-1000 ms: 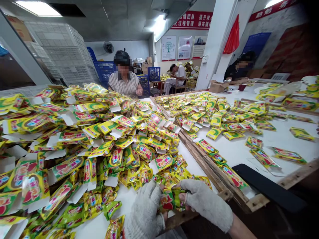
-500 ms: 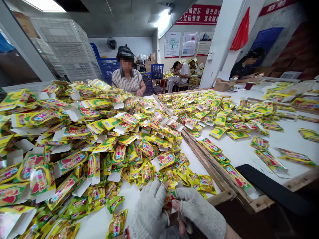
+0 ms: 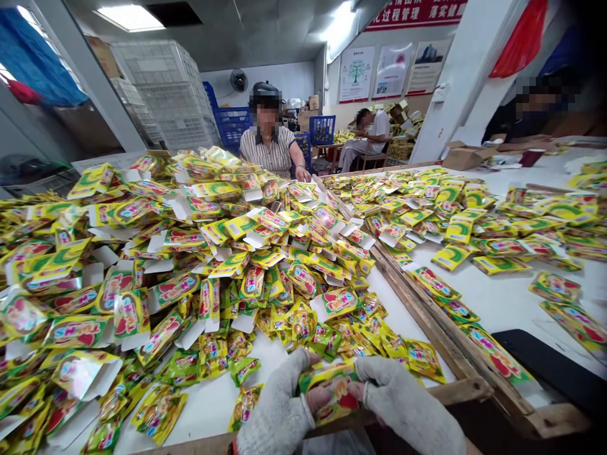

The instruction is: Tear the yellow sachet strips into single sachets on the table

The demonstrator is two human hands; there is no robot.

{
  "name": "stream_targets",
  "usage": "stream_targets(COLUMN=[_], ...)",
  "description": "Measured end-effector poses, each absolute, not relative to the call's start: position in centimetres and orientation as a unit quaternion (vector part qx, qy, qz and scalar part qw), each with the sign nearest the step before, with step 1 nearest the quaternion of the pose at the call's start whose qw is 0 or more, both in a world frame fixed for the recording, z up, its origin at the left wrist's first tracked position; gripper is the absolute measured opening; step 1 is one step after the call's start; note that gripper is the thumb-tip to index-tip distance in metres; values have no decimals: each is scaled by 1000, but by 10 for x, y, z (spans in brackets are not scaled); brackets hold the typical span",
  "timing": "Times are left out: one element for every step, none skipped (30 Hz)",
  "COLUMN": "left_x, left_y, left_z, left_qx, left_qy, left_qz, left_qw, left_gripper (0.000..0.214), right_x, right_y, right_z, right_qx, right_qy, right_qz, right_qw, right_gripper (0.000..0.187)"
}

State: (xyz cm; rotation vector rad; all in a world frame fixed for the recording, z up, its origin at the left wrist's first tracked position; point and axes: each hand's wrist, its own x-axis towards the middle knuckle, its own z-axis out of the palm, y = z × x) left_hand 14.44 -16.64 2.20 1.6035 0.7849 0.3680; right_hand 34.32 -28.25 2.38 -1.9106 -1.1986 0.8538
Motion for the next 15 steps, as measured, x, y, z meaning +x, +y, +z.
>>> stream_targets(left_x=[144,144,143,142,139,135,130,124,117,109,102,96,90,86,84], left_y=[-163,-157,-150,-142,-133,-124,-115,-107,-101,-96,-93,-92,-93,-95,-98], left_z=[23,25,27,30,32,35,38,40,43,46,48,50,50,50,49], left_qx=[698,706,717,733,755,781,806,826,841,849,853,852,850,847,844], left_qy=[328,328,340,363,388,405,413,419,428,441,459,480,499,514,524], left_qz=[175,193,213,230,239,241,238,228,212,191,160,123,81,41,10], left_qw=[612,598,570,527,472,411,352,299,255,220,192,168,147,129,113], left_gripper=[59,58,53,45,34,25,20,19,20,22,23,23,23,23,21], right_x=[352,362,373,383,390,395,396,394,388,381,372,363,354,346,339], right_y=[-284,-286,-288,-289,-290,-290,-287,-283,-277,-270,-262,-254,-245,-238,-231], right_z=[27,32,37,42,45,47,48,45,41,36,30,25,20,16,13], right_qx=[-725,-708,-689,-670,-646,-627,-618,-623,-645,-683,-719,-745,-762,-774,-783], right_qy=[-421,-371,-311,-265,-223,-196,-187,-189,-211,-258,-315,-369,-412,-445,-466], right_qz=[343,341,310,276,247,233,238,255,276,286,282,265,240,213,189], right_qw=[423,494,576,636,687,717,725,715,681,621,551,489,438,398,367], right_gripper=[22,24,28,32,33,32,30,29,28,26,25,24,23,22,21])
